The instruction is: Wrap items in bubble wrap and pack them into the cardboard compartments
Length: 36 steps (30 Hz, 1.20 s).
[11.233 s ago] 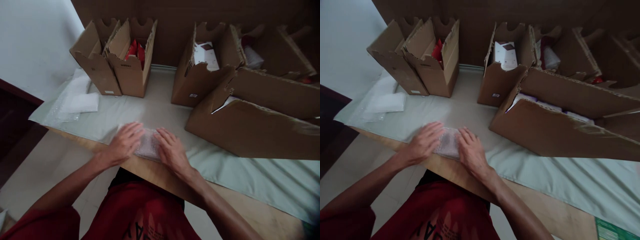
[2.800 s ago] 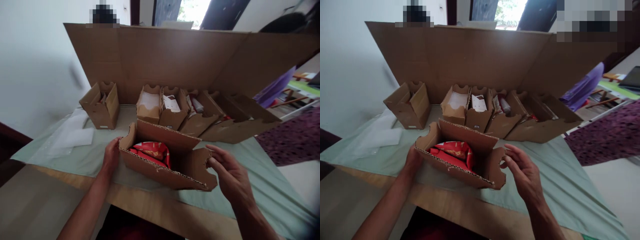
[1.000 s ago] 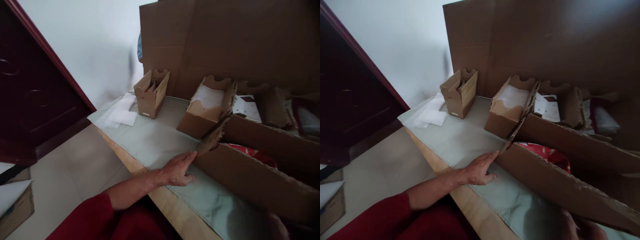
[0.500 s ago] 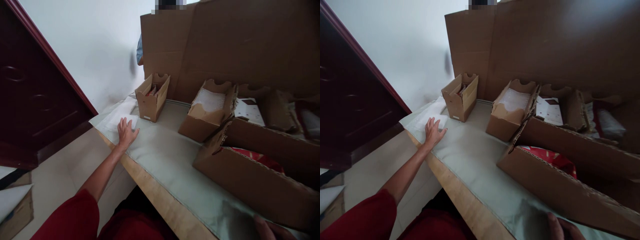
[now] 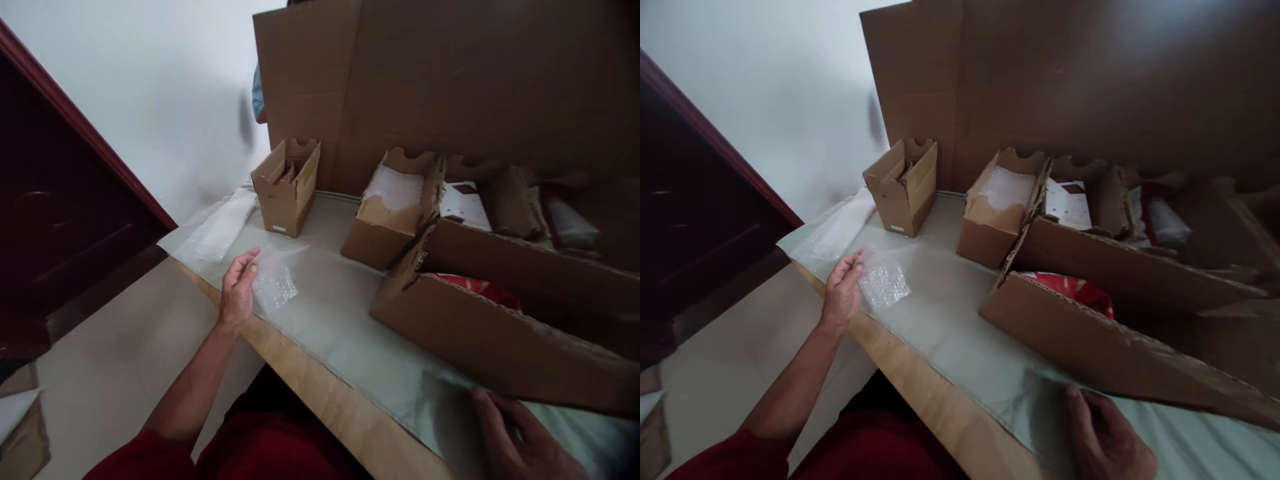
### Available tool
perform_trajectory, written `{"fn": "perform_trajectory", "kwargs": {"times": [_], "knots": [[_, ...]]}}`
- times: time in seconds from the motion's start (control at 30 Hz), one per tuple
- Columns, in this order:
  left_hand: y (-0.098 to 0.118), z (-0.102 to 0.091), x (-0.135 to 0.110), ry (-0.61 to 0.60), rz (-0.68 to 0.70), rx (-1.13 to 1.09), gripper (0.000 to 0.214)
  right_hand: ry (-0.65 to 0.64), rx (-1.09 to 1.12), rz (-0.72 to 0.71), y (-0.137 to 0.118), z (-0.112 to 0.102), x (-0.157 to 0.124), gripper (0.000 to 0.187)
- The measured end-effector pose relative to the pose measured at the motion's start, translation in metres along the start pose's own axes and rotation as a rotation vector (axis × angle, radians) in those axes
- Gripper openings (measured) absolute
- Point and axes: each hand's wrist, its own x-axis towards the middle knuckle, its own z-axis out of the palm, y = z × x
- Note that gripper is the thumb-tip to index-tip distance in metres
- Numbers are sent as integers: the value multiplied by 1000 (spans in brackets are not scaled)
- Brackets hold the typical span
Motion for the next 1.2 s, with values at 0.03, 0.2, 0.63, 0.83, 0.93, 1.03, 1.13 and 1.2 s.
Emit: {"fn": "perform_trajectory", "kwargs": {"times": [0.03, 0.2, 0.63, 0.83, 0.93, 1.03, 1.13, 1.2], "knots": [[3, 6, -8, -17, -86, -108, 25, -28, 20, 22, -9, -3, -3, 41], [10, 38, -35, -125, -411, -352, 29, -92, 236, -68, -42, -4, -20, 43], [-16, 69, -100, -258, -462, -27, 34, -618, 906, -194, -107, 39, -19, 33], [1, 50, -119, -426, 28, 466, 37, -537, 933, -185, -100, 36, -27, 28], [3, 53, -145, -730, -42, 548, 52, -645, 1028, -221, -105, 35, -33, 25], [-4, 63, -162, -733, -225, 572, 72, -728, 1101, -172, -106, 39, -36, 26], [-9, 69, -147, -676, -469, 538, 49, -721, 1134, -95, -99, 42, -36, 28], [-8, 67, -123, -666, -614, 450, 36, -723, 1164, -35, -94, 42, -34, 31]]}}
